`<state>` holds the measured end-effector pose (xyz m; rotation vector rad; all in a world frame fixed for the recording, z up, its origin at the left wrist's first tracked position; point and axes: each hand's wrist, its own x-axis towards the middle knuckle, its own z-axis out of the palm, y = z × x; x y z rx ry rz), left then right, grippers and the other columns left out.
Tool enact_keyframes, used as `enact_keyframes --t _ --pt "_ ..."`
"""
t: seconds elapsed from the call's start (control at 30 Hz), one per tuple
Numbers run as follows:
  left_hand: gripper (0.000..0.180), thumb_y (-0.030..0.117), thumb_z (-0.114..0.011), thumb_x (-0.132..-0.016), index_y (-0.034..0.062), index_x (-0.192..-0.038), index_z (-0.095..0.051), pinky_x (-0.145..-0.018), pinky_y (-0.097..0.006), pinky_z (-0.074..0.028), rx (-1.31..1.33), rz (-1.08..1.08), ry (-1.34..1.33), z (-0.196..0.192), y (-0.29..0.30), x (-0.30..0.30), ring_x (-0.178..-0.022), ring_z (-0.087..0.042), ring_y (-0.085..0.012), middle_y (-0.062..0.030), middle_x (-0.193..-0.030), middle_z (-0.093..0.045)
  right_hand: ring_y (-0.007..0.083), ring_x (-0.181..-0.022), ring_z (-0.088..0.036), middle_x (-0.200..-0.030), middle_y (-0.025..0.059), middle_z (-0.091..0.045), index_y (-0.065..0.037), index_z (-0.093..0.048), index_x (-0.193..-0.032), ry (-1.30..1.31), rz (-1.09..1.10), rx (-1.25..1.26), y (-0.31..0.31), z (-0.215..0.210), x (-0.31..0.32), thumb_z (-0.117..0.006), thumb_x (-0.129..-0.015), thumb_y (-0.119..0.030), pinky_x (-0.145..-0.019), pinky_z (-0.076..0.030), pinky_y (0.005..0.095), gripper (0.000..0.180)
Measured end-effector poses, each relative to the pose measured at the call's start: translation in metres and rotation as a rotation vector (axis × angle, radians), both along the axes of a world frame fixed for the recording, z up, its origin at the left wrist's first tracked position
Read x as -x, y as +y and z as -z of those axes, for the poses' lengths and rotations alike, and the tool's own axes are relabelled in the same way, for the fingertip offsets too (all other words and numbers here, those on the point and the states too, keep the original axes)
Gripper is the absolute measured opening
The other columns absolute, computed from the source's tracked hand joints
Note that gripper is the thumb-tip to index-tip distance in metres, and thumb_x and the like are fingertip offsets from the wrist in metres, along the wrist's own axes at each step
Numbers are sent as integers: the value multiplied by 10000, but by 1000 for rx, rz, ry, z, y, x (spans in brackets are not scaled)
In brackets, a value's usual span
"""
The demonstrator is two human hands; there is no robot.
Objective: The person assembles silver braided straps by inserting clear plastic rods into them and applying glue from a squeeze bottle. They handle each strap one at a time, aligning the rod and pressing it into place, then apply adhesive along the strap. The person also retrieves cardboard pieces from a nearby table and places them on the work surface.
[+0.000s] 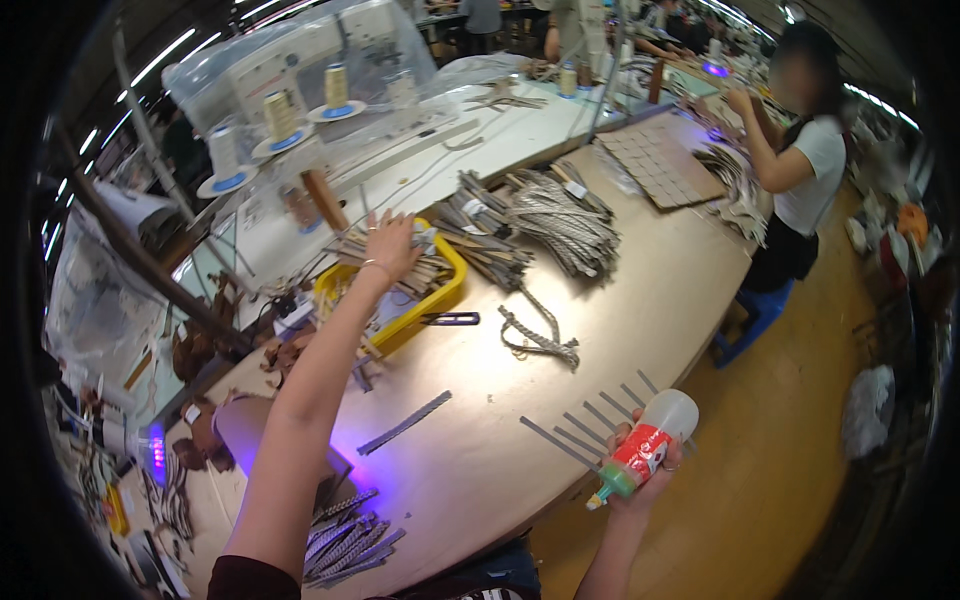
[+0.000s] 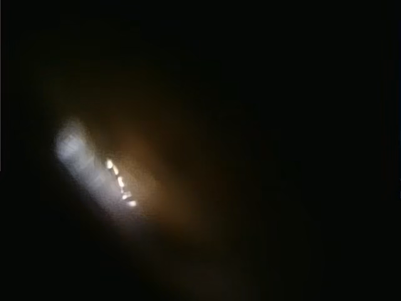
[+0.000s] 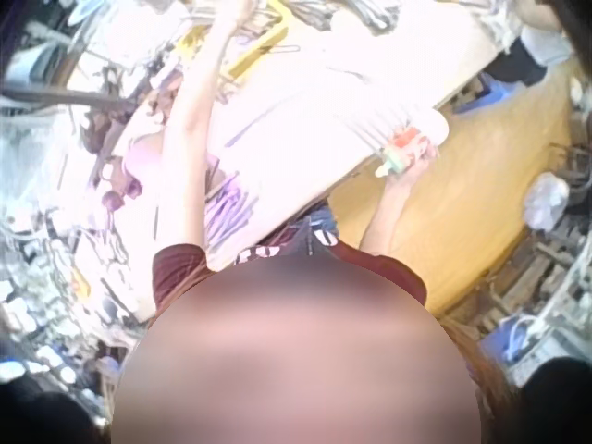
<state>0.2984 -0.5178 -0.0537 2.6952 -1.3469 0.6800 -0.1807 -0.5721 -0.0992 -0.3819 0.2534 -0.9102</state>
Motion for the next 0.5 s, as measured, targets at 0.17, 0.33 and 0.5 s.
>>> enact_keyframes --t 0.17,0.33,0.5 --pt "225 231 -581 -906 87 -1047 -680 -1165 -568 -185 -14 -69 100 -6 1 -20 -980 -645 -312 -138 -925 -701 215 -642 -566 -841 157 -592 29 -496 -1214 -41 35 -39 -5 1 5 -606 -864 -602 -448 -492 308 730" --pt "269 286 -562 -915 74 -1043 -665 -1145 -556 -173 820 -178 -118 -62 9 -13 -960 -660 -332 -153 -961 -706 218 -648 -538 -876 167 -571 55 -467 -1236 -130 -11 -57 -11 3 15 -586 -883 -595 -476 -510 321 749" --pt "277 282 -590 -926 28 -1006 -666 -1013 -432 -367 1061 -66 -89 -117 36 34 -864 -661 -277 -128 -898 -707 223 -743 -532 -957 187 -551 74 -432 -1278 -226 -86 -64 -10 3 20 -598 -890 -567 -540 -550 360 767"
